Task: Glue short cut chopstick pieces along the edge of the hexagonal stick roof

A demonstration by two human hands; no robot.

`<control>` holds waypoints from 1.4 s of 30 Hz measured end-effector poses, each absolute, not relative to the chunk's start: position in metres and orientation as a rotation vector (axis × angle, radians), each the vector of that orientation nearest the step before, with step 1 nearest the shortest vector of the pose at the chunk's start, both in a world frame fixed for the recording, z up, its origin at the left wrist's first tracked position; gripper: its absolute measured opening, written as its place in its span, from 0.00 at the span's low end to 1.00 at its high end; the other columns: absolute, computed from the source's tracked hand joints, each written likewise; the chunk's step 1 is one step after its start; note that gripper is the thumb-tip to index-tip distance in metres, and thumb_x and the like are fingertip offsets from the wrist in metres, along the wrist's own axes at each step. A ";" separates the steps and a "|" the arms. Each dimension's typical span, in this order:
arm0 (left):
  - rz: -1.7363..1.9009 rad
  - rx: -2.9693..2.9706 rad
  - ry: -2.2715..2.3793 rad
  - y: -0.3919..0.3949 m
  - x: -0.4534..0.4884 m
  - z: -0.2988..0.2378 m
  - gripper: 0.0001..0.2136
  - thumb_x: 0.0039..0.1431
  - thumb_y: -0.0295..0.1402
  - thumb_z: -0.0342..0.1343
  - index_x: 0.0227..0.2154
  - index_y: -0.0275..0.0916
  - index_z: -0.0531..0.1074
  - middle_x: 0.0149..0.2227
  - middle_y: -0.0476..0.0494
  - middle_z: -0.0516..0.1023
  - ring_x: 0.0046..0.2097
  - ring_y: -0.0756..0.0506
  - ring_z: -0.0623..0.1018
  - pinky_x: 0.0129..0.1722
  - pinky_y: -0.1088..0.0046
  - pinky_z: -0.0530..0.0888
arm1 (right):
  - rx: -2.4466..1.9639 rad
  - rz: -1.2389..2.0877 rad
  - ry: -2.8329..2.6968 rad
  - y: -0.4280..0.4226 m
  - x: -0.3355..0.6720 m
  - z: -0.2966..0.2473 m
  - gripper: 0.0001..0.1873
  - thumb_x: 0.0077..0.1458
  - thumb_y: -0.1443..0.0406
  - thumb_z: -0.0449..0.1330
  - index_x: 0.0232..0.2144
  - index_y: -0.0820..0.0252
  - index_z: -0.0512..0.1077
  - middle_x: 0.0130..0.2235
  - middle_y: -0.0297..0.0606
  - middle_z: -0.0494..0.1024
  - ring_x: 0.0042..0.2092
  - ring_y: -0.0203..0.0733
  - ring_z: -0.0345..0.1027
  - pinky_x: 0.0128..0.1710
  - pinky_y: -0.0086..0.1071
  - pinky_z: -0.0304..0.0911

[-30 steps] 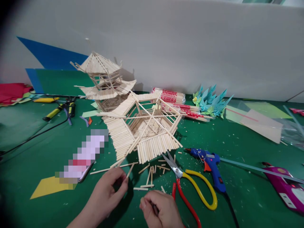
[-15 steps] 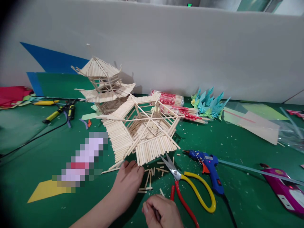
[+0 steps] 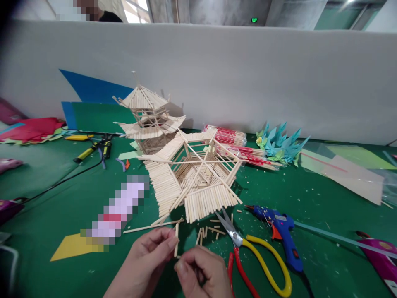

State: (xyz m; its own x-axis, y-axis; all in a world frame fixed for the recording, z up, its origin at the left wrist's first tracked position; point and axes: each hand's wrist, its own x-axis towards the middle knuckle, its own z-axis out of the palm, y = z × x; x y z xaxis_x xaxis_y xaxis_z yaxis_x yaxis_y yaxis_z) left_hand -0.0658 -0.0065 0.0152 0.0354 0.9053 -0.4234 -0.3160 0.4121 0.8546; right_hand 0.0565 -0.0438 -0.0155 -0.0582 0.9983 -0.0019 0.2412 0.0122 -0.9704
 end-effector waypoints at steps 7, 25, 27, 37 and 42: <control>1.105 0.267 0.992 0.000 -0.052 0.024 0.09 0.39 0.29 0.64 0.16 0.35 0.67 0.15 0.56 0.62 0.18 0.56 0.60 0.18 0.81 0.60 | -1.317 1.233 -1.419 -0.028 0.052 -0.002 0.17 0.54 0.56 0.49 0.22 0.62 0.66 0.22 0.34 0.66 0.25 0.35 0.59 0.25 0.26 0.56; 1.156 0.270 0.997 0.011 -0.047 0.022 0.07 0.43 0.27 0.62 0.18 0.35 0.69 0.15 0.57 0.62 0.19 0.55 0.59 0.19 0.80 0.60 | -1.302 1.266 -1.225 -0.019 0.052 -0.007 0.15 0.54 0.57 0.51 0.25 0.61 0.68 0.21 0.30 0.63 0.23 0.32 0.52 0.22 0.25 0.51; 1.172 0.258 0.985 0.012 -0.047 0.023 0.07 0.42 0.26 0.62 0.17 0.35 0.69 0.15 0.57 0.62 0.19 0.55 0.60 0.19 0.80 0.60 | -1.296 1.265 -1.224 -0.019 0.053 -0.008 0.15 0.54 0.57 0.51 0.25 0.61 0.69 0.21 0.30 0.62 0.23 0.32 0.52 0.22 0.25 0.50; 1.187 0.255 0.970 0.016 -0.043 0.033 0.12 0.39 0.26 0.62 0.09 0.35 0.65 0.11 0.57 0.61 0.16 0.55 0.59 0.18 0.77 0.59 | -1.235 1.293 -1.218 -0.017 0.053 -0.006 0.14 0.54 0.57 0.50 0.25 0.60 0.68 0.22 0.30 0.63 0.24 0.32 0.52 0.22 0.25 0.49; 1.205 0.240 0.968 0.016 -0.042 0.032 0.12 0.38 0.25 0.63 0.09 0.35 0.66 0.11 0.57 0.61 0.15 0.55 0.59 0.16 0.78 0.59 | -1.255 1.301 -1.216 -0.018 0.054 -0.010 0.14 0.54 0.57 0.51 0.25 0.59 0.68 0.21 0.28 0.60 0.23 0.32 0.49 0.22 0.26 0.47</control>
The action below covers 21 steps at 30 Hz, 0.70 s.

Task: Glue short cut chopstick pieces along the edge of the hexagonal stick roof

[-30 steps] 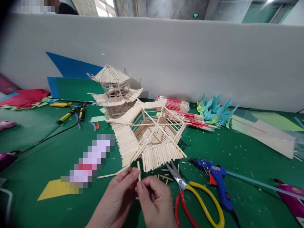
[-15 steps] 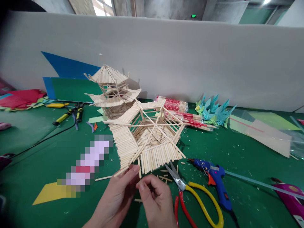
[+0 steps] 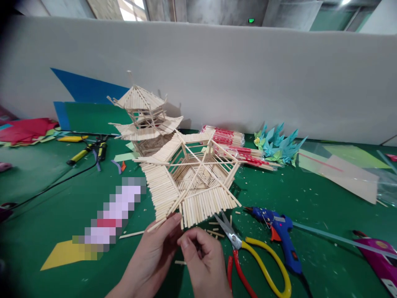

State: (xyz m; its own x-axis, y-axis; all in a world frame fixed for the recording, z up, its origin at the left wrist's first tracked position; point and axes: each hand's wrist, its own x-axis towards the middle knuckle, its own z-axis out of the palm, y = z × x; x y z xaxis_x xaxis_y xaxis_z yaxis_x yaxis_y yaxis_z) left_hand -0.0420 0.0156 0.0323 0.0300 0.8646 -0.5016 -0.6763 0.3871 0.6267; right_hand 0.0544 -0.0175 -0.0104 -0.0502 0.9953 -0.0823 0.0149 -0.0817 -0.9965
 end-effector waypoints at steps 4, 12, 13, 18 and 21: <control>1.209 0.239 0.962 0.016 -0.041 0.033 0.12 0.40 0.24 0.62 0.10 0.35 0.66 0.11 0.57 0.60 0.16 0.56 0.59 0.15 0.79 0.59 | -1.258 1.317 -1.202 -0.017 0.055 -0.013 0.14 0.54 0.56 0.50 0.25 0.59 0.68 0.21 0.28 0.60 0.23 0.33 0.50 0.22 0.26 0.48; 1.214 0.233 0.969 0.017 -0.041 0.028 0.08 0.42 0.24 0.61 0.13 0.35 0.69 0.13 0.56 0.63 0.17 0.55 0.61 0.17 0.80 0.61 | -1.266 1.308 -1.199 -0.016 0.055 -0.014 0.15 0.53 0.55 0.51 0.25 0.59 0.68 0.20 0.28 0.59 0.23 0.32 0.49 0.22 0.26 0.47; 1.215 0.234 0.968 0.017 -0.041 0.028 0.08 0.42 0.24 0.61 0.14 0.35 0.69 0.14 0.56 0.63 0.17 0.55 0.62 0.17 0.80 0.62 | -1.265 1.306 -1.201 -0.016 0.055 -0.014 0.15 0.53 0.55 0.51 0.24 0.59 0.69 0.20 0.28 0.59 0.23 0.32 0.49 0.22 0.26 0.47; 1.216 0.239 0.943 0.018 -0.041 0.028 0.09 0.41 0.24 0.62 0.12 0.35 0.69 0.12 0.56 0.62 0.16 0.55 0.61 0.16 0.81 0.62 | -1.269 1.292 -1.195 -0.014 0.057 -0.014 0.14 0.53 0.56 0.52 0.25 0.59 0.69 0.21 0.29 0.61 0.23 0.32 0.51 0.22 0.26 0.48; 1.215 0.237 0.942 0.017 -0.041 0.029 0.09 0.42 0.24 0.61 0.12 0.34 0.69 0.13 0.56 0.63 0.16 0.55 0.62 0.16 0.81 0.62 | -1.268 1.290 -1.188 -0.015 0.058 -0.015 0.13 0.53 0.57 0.52 0.25 0.59 0.69 0.21 0.29 0.62 0.24 0.32 0.52 0.22 0.25 0.49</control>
